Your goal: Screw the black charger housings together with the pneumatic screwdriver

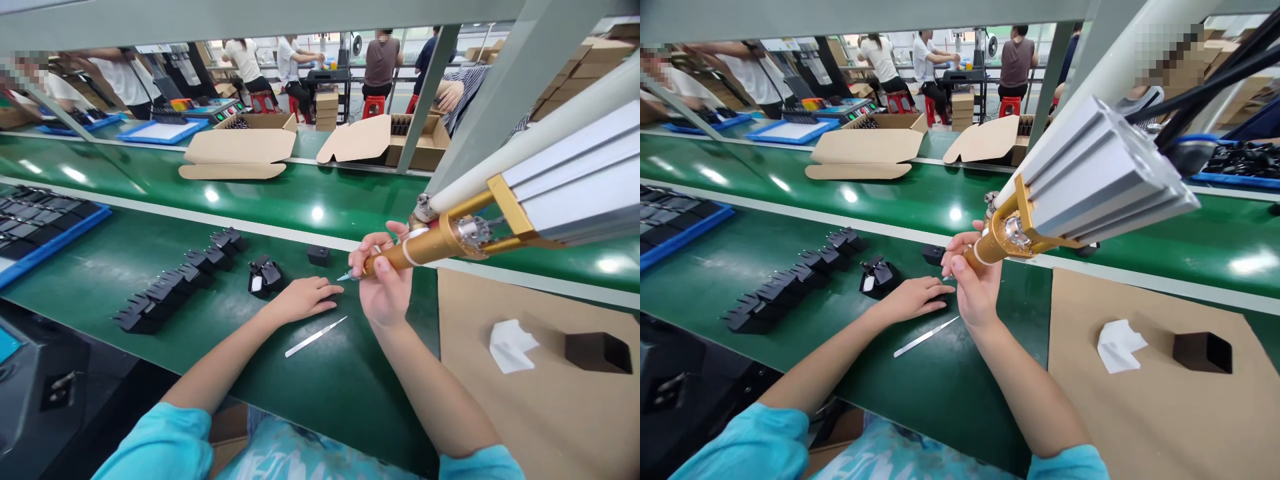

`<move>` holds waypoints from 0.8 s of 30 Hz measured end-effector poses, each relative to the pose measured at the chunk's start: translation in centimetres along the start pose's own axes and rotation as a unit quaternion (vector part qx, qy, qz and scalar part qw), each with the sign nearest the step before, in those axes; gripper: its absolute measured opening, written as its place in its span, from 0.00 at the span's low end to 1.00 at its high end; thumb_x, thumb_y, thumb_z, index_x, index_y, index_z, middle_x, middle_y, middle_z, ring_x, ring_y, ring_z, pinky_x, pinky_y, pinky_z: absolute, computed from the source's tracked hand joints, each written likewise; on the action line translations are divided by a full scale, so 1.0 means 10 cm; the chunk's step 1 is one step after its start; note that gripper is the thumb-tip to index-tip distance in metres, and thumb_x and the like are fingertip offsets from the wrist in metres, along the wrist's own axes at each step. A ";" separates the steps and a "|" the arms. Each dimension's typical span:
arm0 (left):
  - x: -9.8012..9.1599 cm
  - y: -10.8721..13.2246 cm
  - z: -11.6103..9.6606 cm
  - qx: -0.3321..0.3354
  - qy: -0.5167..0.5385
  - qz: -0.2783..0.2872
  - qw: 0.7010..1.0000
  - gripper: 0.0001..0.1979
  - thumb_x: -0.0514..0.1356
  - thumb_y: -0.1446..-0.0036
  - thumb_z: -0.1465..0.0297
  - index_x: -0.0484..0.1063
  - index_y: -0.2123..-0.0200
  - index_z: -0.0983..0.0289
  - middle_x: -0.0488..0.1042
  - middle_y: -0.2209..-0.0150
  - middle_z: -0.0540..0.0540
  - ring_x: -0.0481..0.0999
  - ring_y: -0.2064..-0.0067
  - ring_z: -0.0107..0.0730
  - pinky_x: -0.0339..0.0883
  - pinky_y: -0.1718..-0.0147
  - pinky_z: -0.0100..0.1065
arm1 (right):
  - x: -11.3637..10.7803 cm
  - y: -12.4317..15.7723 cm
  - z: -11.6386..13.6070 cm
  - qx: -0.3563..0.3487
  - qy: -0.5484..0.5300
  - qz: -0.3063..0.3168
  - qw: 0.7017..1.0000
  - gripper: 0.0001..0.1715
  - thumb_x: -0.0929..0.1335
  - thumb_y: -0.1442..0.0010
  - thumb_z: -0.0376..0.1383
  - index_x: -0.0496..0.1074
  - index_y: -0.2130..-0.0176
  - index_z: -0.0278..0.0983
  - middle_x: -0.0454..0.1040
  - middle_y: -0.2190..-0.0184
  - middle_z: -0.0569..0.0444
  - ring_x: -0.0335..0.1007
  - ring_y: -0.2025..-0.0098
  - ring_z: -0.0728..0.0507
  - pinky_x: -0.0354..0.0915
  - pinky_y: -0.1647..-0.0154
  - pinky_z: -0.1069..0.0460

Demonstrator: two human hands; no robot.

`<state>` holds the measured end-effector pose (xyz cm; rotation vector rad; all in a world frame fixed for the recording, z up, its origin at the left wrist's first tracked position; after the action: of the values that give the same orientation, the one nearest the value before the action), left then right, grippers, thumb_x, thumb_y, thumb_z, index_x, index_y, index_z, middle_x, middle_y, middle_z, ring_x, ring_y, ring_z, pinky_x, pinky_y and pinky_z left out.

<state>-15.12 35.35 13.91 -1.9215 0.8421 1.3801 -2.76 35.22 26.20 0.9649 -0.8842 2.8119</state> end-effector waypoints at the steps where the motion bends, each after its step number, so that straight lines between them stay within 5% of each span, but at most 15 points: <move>1: 0.01 -0.01 0.00 0.002 -0.023 0.014 1.000 0.19 0.49 0.31 0.58 0.68 0.44 0.59 0.73 0.58 0.56 0.76 0.56 0.37 0.71 0.57 0.36 | 0.00 0.00 0.00 0.001 -0.003 0.002 1.000 0.21 0.70 0.44 0.38 0.65 0.51 0.46 0.70 0.67 0.61 0.65 0.77 0.53 0.64 0.71 0.50; 8: 0.06 -0.03 -0.01 0.005 -0.050 0.054 0.997 0.18 0.49 0.32 0.61 0.64 0.43 0.60 0.69 0.59 0.56 0.74 0.56 0.40 0.70 0.59 0.37 | -0.02 -0.01 -0.02 0.005 0.000 -0.005 1.000 0.20 0.70 0.44 0.39 0.64 0.52 0.45 0.70 0.67 0.61 0.64 0.78 0.53 0.64 0.71 0.50; 12: 0.04 0.00 0.14 -0.071 0.152 0.004 0.986 0.19 0.52 0.33 0.59 0.63 0.43 0.59 0.70 0.55 0.57 0.72 0.53 0.40 0.67 0.53 0.41 | -0.04 -0.02 -0.02 -0.001 0.002 -0.012 1.000 0.20 0.70 0.45 0.38 0.64 0.53 0.45 0.70 0.67 0.62 0.64 0.78 0.53 0.63 0.72 0.51; 14: 0.00 0.04 0.32 -0.146 0.359 -0.072 0.919 0.21 0.51 0.34 0.55 0.62 0.43 0.58 0.71 0.55 0.56 0.72 0.55 0.37 0.68 0.55 0.38 | -0.05 -0.03 -0.02 0.001 0.007 -0.017 1.000 0.20 0.70 0.45 0.39 0.63 0.52 0.45 0.70 0.67 0.62 0.64 0.78 0.53 0.63 0.72 0.51; 17: 0.07 0.13 0.49 -0.221 0.638 -0.152 0.722 0.25 0.49 0.36 0.50 0.61 0.42 0.57 0.71 0.61 0.54 0.72 0.66 0.32 0.67 0.69 0.33 | -0.06 -0.04 -0.02 0.002 0.003 -0.018 1.000 0.19 0.69 0.44 0.38 0.63 0.53 0.45 0.70 0.67 0.62 0.65 0.78 0.53 0.63 0.71 0.51; 19: 0.09 0.14 0.51 -0.234 0.715 -0.166 0.637 0.27 0.51 0.38 0.48 0.62 0.42 0.58 0.71 0.63 0.53 0.70 0.70 0.31 0.63 0.73 0.31 | -0.08 -0.05 -0.02 -0.001 -0.002 -0.020 1.000 0.19 0.69 0.44 0.37 0.63 0.53 0.45 0.71 0.67 0.62 0.65 0.77 0.53 0.63 0.71 0.51; 21: 0.02 0.17 0.58 -0.244 0.691 -0.193 0.653 0.28 0.53 0.39 0.48 0.64 0.44 0.59 0.72 0.62 0.54 0.71 0.67 0.32 0.64 0.71 0.32 | -0.10 -0.06 -0.03 -0.004 0.001 -0.023 1.000 0.19 0.69 0.44 0.37 0.63 0.53 0.45 0.71 0.67 0.62 0.65 0.77 0.53 0.63 0.71 0.51; 24: -0.21 0.17 0.65 -0.237 0.467 -0.203 0.827 0.27 0.57 0.40 0.50 0.65 0.43 0.59 0.73 0.57 0.56 0.72 0.59 0.38 0.66 0.60 0.37 | -0.15 -0.09 -0.03 -0.013 0.012 -0.028 0.999 0.19 0.69 0.44 0.38 0.63 0.53 0.45 0.70 0.67 0.62 0.65 0.78 0.53 0.63 0.72 0.51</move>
<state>-20.65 39.69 13.99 -3.0125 0.4192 0.3212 -1.55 36.34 25.65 0.9364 -0.8740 2.7525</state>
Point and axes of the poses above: each hand's wrist, its own y-axis away from the middle knuckle, its own x-axis out of the palm, z = x × y, the point moved 9 cm from there along -y, towards the middle knuckle
